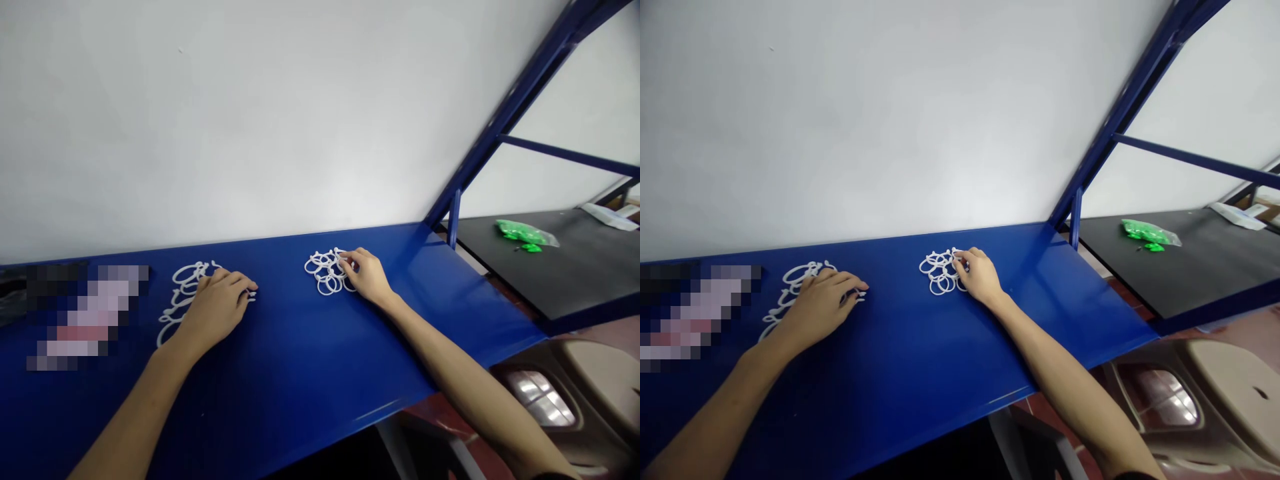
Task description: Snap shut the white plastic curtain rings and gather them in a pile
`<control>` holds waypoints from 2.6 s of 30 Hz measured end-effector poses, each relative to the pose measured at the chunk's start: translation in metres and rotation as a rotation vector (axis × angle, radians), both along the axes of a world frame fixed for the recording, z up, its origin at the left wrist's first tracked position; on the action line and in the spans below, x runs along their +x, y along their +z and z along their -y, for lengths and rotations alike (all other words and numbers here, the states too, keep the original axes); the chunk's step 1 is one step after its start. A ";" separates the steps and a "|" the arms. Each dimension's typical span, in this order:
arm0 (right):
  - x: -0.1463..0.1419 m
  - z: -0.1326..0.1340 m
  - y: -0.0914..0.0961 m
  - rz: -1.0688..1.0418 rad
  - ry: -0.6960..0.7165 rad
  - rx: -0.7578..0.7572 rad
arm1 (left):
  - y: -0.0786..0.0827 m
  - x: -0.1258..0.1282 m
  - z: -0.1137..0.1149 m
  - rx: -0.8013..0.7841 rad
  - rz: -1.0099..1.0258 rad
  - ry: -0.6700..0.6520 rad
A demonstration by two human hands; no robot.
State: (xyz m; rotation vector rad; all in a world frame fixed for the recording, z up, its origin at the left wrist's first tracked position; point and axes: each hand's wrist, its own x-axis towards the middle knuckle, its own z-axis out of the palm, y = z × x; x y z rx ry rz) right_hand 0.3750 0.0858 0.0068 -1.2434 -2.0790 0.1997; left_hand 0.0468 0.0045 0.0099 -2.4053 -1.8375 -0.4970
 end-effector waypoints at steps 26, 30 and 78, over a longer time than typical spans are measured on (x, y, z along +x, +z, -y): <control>-0.030 0.053 0.019 0.030 0.498 0.133 | 0.011 0.056 0.020 0.331 0.202 -0.178; -0.035 0.059 0.017 0.096 0.606 0.087 | 0.010 0.065 0.024 0.363 0.207 -0.248; -0.036 0.062 0.013 -0.117 0.668 0.022 | -0.005 0.068 0.027 0.077 0.027 -0.162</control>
